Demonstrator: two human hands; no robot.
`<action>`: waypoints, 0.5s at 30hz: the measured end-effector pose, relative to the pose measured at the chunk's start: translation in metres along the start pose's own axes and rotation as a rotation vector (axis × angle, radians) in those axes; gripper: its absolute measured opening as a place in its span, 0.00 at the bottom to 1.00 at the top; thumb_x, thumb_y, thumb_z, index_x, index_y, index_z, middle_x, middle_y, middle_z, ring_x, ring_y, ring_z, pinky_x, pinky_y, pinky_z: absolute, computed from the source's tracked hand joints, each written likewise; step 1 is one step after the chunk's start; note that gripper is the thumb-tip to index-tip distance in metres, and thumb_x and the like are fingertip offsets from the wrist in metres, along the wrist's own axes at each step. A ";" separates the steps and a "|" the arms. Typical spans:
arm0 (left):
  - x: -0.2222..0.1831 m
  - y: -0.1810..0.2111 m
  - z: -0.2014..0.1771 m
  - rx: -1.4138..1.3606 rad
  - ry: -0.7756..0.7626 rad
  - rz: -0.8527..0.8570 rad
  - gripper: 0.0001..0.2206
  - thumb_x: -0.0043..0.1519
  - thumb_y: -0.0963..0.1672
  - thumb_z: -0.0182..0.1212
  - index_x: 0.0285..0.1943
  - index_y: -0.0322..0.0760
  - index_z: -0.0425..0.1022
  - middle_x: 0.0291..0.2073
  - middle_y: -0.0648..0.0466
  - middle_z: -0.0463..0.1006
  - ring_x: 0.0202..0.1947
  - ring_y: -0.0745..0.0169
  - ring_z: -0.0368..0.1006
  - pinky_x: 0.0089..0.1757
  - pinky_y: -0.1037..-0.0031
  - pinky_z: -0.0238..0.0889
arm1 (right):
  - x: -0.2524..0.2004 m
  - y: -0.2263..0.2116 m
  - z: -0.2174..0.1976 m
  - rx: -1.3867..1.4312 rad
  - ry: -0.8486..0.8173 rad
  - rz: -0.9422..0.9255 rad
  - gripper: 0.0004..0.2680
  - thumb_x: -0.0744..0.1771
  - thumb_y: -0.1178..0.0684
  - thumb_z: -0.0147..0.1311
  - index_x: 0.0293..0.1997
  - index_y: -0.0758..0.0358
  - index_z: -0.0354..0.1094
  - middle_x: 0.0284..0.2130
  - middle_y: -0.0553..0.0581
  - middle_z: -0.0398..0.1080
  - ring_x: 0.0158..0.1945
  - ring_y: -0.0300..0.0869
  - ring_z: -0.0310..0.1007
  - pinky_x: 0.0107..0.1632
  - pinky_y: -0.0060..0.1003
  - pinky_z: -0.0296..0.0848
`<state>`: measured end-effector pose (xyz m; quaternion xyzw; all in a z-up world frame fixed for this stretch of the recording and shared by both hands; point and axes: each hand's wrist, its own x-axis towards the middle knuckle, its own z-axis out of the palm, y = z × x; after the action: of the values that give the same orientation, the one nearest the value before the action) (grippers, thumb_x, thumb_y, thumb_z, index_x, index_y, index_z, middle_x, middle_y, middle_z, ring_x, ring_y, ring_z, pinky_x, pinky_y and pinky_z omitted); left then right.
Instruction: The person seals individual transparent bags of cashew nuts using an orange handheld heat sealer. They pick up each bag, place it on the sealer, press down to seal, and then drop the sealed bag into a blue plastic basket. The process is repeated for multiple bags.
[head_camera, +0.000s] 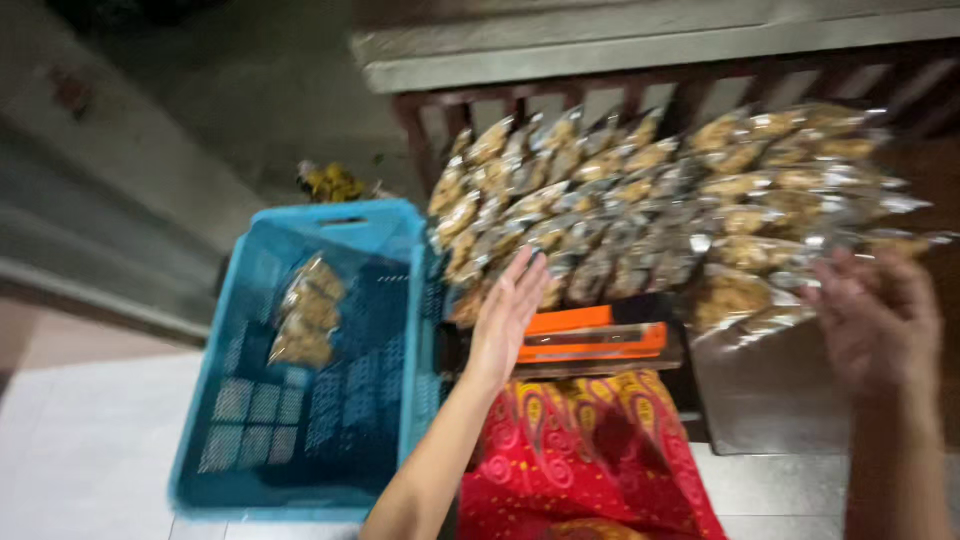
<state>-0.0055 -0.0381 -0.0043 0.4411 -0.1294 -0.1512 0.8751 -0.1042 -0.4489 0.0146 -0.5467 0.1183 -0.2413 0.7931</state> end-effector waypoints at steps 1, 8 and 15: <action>0.007 -0.010 0.014 0.000 -0.005 -0.032 0.34 0.70 0.56 0.44 0.81 0.36 0.47 0.77 0.43 0.56 0.77 0.47 0.51 0.70 0.59 0.40 | -0.002 -0.001 -0.003 -0.018 -0.009 -0.021 0.11 0.71 0.65 0.53 0.58 0.57 0.69 0.58 0.59 0.69 0.63 0.49 0.73 0.65 0.48 0.72; 0.036 -0.084 0.097 0.112 -0.179 -0.187 0.35 0.69 0.57 0.47 0.81 0.38 0.48 0.78 0.47 0.54 0.77 0.48 0.51 0.70 0.60 0.41 | -0.003 0.038 -0.093 -0.343 0.138 -0.175 0.13 0.69 0.64 0.60 0.60 0.67 0.67 0.57 0.61 0.72 0.61 0.45 0.71 0.64 0.37 0.71; 0.054 -0.164 0.142 0.165 -0.222 -0.283 0.33 0.69 0.57 0.49 0.80 0.41 0.53 0.77 0.47 0.56 0.75 0.49 0.54 0.69 0.57 0.44 | 0.016 0.055 -0.125 -0.947 0.142 -0.436 0.19 0.66 0.61 0.62 0.67 0.62 0.66 0.68 0.66 0.63 0.71 0.55 0.63 0.68 0.47 0.65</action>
<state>-0.0316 -0.2548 -0.0502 0.5059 -0.1737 -0.3092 0.7864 -0.1332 -0.5426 -0.0820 -0.8394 0.1512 -0.3573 0.3806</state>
